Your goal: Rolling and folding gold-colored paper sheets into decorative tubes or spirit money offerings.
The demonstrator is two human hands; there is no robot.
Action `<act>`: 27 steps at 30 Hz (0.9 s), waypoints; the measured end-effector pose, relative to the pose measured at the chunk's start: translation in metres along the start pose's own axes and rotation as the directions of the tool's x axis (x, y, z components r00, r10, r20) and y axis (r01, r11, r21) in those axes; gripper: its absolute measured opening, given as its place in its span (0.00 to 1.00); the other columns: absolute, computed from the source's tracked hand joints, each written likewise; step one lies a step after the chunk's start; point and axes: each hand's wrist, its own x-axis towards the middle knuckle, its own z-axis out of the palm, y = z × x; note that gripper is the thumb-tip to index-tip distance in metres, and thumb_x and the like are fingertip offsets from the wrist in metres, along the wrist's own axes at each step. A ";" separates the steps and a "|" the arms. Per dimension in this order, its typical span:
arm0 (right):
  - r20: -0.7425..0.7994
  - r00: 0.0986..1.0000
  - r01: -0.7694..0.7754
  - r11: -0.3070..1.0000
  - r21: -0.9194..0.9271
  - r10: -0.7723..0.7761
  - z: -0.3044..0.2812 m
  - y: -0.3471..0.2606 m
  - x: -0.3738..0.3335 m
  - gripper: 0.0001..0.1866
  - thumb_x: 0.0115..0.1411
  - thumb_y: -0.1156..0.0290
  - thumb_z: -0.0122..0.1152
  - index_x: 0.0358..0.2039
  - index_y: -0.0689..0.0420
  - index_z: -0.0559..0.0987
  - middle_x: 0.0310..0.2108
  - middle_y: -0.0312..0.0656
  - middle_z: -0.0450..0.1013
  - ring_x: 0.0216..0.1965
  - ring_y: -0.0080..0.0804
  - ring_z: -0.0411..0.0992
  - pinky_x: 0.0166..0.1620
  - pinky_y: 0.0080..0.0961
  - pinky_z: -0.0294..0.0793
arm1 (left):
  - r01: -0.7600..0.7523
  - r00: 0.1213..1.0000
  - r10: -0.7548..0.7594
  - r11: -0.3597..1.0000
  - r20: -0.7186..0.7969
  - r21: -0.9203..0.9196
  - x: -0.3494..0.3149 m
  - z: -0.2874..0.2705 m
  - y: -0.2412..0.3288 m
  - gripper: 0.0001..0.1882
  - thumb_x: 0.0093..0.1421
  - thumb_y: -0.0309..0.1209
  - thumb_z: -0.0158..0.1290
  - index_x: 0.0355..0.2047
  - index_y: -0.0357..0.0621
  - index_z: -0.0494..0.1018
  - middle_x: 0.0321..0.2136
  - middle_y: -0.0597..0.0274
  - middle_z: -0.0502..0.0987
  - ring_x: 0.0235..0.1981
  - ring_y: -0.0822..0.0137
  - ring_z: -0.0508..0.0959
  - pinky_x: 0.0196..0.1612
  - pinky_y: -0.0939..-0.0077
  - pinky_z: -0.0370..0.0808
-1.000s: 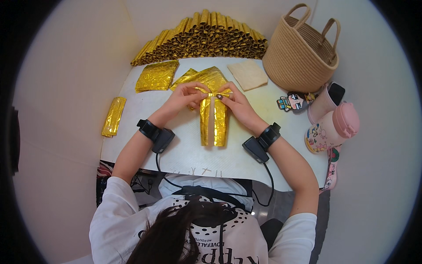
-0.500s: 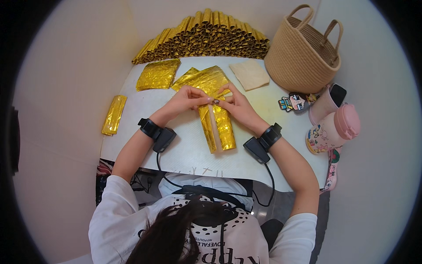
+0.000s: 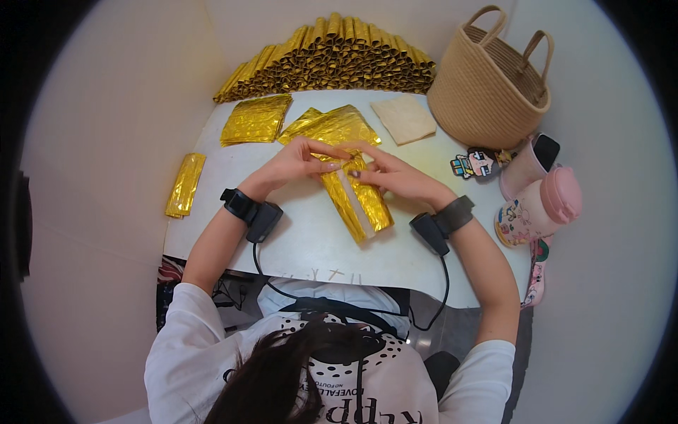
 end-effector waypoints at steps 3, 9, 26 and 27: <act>0.215 0.970 0.112 0.994 0.005 -0.110 -0.003 0.000 -0.001 0.25 0.62 0.70 0.54 0.60 0.50 0.67 0.47 0.35 0.70 0.45 0.19 0.66 0.45 0.21 0.70 | 0.000 1.000 0.000 1.000 -0.006 -0.007 0.001 -0.006 0.002 0.15 0.57 0.28 0.57 0.46 0.43 0.77 0.39 0.66 0.80 0.30 0.81 0.75 0.31 0.86 0.74; 0.569 0.822 -0.059 0.998 0.025 0.035 0.000 -0.023 -0.013 0.32 0.49 0.85 0.63 0.56 0.54 0.72 0.52 0.37 0.70 0.45 0.23 0.71 0.50 0.23 0.72 | 0.014 1.000 -0.015 1.000 -0.022 -0.026 0.000 -0.016 -0.003 0.16 0.59 0.29 0.56 0.48 0.44 0.76 0.42 0.67 0.79 0.32 0.81 0.75 0.32 0.85 0.74; 0.219 0.970 0.174 0.931 -0.321 -0.106 -0.003 -0.006 -0.019 0.16 0.45 0.82 0.63 0.35 0.52 0.85 0.29 0.40 0.80 0.29 0.21 0.74 0.37 0.17 0.71 | 0.057 0.994 -0.045 0.991 0.101 -0.119 -0.004 -0.021 -0.007 0.20 0.57 0.26 0.56 0.52 0.40 0.72 0.49 0.67 0.75 0.41 0.79 0.74 0.39 0.85 0.74; 0.166 0.980 0.164 0.931 -0.326 -0.115 -0.005 -0.006 -0.020 0.14 0.44 0.82 0.64 0.33 0.54 0.85 0.27 0.40 0.80 0.28 0.21 0.74 0.36 0.17 0.71 | 0.015 0.995 -0.001 0.991 0.098 -0.132 -0.002 -0.024 -0.010 0.21 0.57 0.25 0.57 0.52 0.40 0.72 0.49 0.64 0.75 0.40 0.79 0.74 0.39 0.85 0.74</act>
